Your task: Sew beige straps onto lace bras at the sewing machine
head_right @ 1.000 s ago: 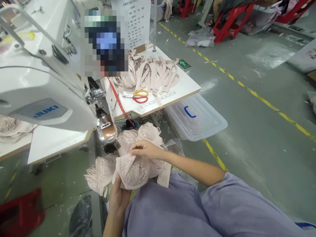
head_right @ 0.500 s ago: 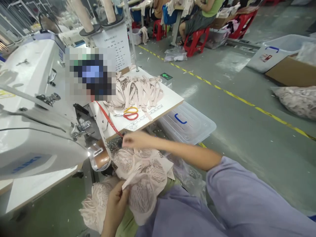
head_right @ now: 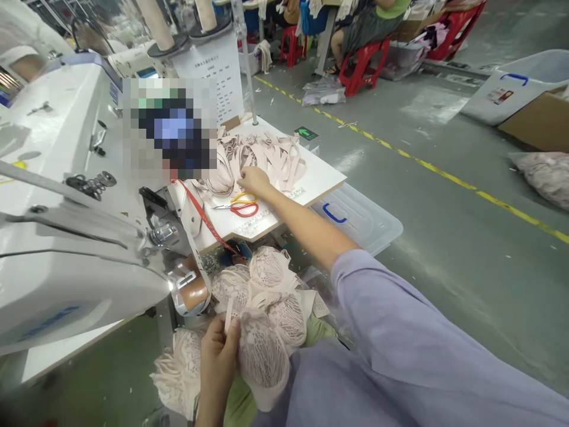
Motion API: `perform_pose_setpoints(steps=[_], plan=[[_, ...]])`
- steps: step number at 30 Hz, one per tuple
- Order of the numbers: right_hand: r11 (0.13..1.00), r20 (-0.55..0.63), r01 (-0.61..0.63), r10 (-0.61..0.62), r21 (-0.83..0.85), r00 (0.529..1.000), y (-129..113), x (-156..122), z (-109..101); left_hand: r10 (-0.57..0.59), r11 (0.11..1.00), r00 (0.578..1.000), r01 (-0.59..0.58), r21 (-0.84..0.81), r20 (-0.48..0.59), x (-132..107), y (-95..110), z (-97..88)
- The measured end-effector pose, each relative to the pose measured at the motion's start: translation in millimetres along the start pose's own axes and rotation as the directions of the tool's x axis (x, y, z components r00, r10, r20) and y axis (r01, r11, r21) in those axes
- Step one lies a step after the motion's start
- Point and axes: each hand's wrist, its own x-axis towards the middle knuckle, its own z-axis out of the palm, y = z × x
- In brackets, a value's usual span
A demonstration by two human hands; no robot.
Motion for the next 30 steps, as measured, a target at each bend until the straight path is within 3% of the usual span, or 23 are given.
perform_pose_setpoints(steps=[3,5,7,9,11,13,16,21,24,27,29,30], plan=[[0.984,0.119,0.054,-0.075,0.167,0.990,6.9,-37.2,-4.2,0.090,0.996,0.995,-0.089,0.029,-0.033,-3.5,10.5,-0.1],[0.916,0.257,0.044,-0.158,0.399,0.953,11.1,-78.5,1.4,0.146,0.989,0.988,-0.146,0.015,-0.054,-5.9,17.9,-2.2],[0.655,0.411,-0.108,-0.329,0.748,0.850,14.3,-129.0,10.8,0.153,0.987,0.986,-0.156,-0.046,-0.069,-8.4,23.1,-6.1],[0.423,0.489,-0.293,-0.494,0.857,0.719,15.0,-179.4,20.4,0.120,0.982,0.990,-0.128,-0.137,-0.068,-11.5,25.2,-10.8],[0.342,0.458,-0.308,-0.595,0.888,0.660,12.5,-220.5,28.2,0.073,0.969,0.996,-0.084,-0.232,-0.053,-15.3,24.8,-14.8],[0.357,0.401,-0.207,-0.651,0.911,0.645,8.1,-247.9,33.4,0.044,0.952,0.998,-0.057,-0.300,-0.051,-19.6,22.6,-17.9],[0.401,0.351,-0.072,-0.684,0.913,0.640,1.6,-267.9,35.9,0.035,0.947,0.996,-0.058,-0.317,-0.078,-25.6,16.9,-21.6],[0.429,0.322,0.003,-0.682,0.903,0.657,-6.2,-278.0,33.5,0.093,0.976,0.986,-0.118,-0.185,-0.137,-30.7,8.8,-29.5],[0.475,0.344,0.029,-0.676,0.879,0.652,-11.2,-279.1,32.7,0.108,0.987,0.991,-0.115,-0.111,-0.075,-31.0,13.8,-32.1],[0.507,0.406,-0.038,-0.640,0.861,0.652,-12.0,-280.4,37.0,0.092,0.995,0.993,-0.089,-0.043,0.073,-30.7,23.4,-30.7],[0.483,0.490,-0.214,-0.566,0.849,0.663,-7.5,-284.3,43.8,0.065,0.998,0.992,-0.066,0.003,0.111,-30.8,29.1,-28.0],[0.444,0.555,-0.348,-0.528,0.825,0.642,-4.0,-287.4,47.5,0.064,0.998,0.993,-0.066,0.019,0.097,-31.0,31.8,-26.2]])
